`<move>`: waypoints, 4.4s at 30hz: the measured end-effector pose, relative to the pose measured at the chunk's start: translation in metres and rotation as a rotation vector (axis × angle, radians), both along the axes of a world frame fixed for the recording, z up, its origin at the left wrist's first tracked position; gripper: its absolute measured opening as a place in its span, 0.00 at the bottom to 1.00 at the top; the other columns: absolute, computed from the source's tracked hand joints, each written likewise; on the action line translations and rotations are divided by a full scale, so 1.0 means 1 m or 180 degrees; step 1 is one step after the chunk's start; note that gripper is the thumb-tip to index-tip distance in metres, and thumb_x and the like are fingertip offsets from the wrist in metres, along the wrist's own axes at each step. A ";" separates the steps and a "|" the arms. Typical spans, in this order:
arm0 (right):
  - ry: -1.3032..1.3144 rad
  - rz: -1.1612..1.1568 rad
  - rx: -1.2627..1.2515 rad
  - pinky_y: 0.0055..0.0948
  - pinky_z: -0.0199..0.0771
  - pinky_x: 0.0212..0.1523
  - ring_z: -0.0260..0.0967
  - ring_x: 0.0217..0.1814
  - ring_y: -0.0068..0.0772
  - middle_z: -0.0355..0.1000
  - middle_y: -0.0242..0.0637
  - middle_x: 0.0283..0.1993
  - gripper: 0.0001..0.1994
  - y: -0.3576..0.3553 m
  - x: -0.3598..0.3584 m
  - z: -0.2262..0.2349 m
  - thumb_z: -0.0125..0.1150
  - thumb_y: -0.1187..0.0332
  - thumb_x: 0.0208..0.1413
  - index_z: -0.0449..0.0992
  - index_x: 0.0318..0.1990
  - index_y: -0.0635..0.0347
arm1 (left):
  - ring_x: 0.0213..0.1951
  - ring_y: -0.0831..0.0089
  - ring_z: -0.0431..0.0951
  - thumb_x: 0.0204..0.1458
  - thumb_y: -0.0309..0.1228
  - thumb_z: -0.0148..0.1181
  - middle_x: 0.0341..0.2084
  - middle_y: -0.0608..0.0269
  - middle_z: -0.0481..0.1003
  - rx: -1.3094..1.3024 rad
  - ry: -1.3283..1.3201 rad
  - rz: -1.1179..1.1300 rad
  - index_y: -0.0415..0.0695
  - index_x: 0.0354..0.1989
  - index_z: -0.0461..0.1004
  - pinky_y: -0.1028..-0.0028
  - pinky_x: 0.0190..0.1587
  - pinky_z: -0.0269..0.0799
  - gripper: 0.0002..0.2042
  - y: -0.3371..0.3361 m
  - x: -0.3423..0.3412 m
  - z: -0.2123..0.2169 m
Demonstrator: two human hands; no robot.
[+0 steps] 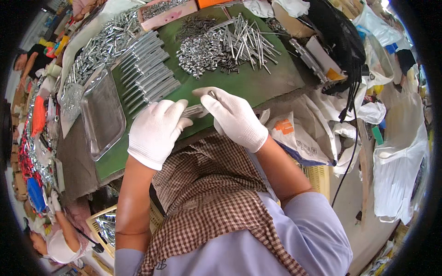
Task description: Assembling small metal components and screws at a manufacturing workbench.
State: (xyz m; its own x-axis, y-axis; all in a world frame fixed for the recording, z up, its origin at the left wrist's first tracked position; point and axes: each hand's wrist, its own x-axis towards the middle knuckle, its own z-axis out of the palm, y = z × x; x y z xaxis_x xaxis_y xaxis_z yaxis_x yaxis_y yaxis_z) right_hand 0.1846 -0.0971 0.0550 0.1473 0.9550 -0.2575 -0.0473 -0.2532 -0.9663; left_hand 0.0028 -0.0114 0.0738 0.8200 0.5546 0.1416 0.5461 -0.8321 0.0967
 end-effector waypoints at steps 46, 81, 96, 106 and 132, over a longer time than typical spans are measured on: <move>-0.4301 0.0464 0.0996 0.47 0.74 0.41 0.74 0.37 0.53 0.74 0.48 0.33 0.10 0.143 0.068 -0.011 0.54 0.63 0.52 0.76 0.33 0.58 | 0.26 0.60 0.76 0.54 0.34 0.56 0.28 0.61 0.70 -0.0748 -0.0040 0.0624 0.60 0.45 0.74 0.63 0.27 0.73 0.10 -0.007 0.010 -0.027; -0.3828 0.0143 0.1318 0.39 0.71 0.34 0.72 0.35 0.45 0.70 0.37 0.33 0.06 0.072 0.023 -0.026 0.64 0.67 0.49 0.76 0.35 0.54 | 0.27 0.56 0.78 0.57 0.38 0.54 0.29 0.58 0.72 -0.0988 -0.0101 0.0791 0.62 0.45 0.74 0.59 0.30 0.74 0.09 -0.007 0.013 -0.027; -0.2452 0.0545 0.1339 0.36 0.74 0.35 0.74 0.35 0.44 0.72 0.38 0.33 0.05 0.027 0.023 -0.017 0.62 0.72 0.48 0.76 0.34 0.56 | 0.28 0.53 0.78 0.58 0.38 0.52 0.30 0.56 0.72 -0.1099 0.0183 0.0718 0.60 0.48 0.72 0.57 0.30 0.75 0.11 -0.004 0.011 -0.022; -0.3104 0.0491 0.1409 0.40 0.73 0.32 0.73 0.32 0.46 0.71 0.38 0.32 0.05 0.030 0.016 -0.024 0.62 0.72 0.47 0.74 0.33 0.56 | 0.28 0.53 0.77 0.57 0.37 0.53 0.30 0.56 0.72 -0.1184 0.0160 0.0748 0.59 0.48 0.72 0.57 0.30 0.74 0.10 -0.005 0.011 -0.020; 0.2896 -0.0362 0.1677 0.23 0.38 0.15 0.39 0.13 0.18 0.48 0.24 0.14 0.24 0.065 -0.011 -0.042 0.40 0.55 0.66 0.67 0.21 0.61 | 0.25 0.55 0.79 0.58 0.36 0.53 0.28 0.56 0.71 -0.0787 0.0620 0.0474 0.60 0.56 0.69 0.59 0.28 0.77 0.16 -0.005 0.012 -0.020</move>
State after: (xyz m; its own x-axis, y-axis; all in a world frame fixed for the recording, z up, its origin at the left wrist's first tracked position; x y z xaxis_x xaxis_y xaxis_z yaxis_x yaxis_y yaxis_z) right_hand 0.1741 -0.0325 0.0134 0.2027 0.9710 0.1270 -0.8059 0.2391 -0.5416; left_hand 0.0150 -0.0165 0.0538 0.7259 0.6682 -0.1631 0.6878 -0.7063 0.1676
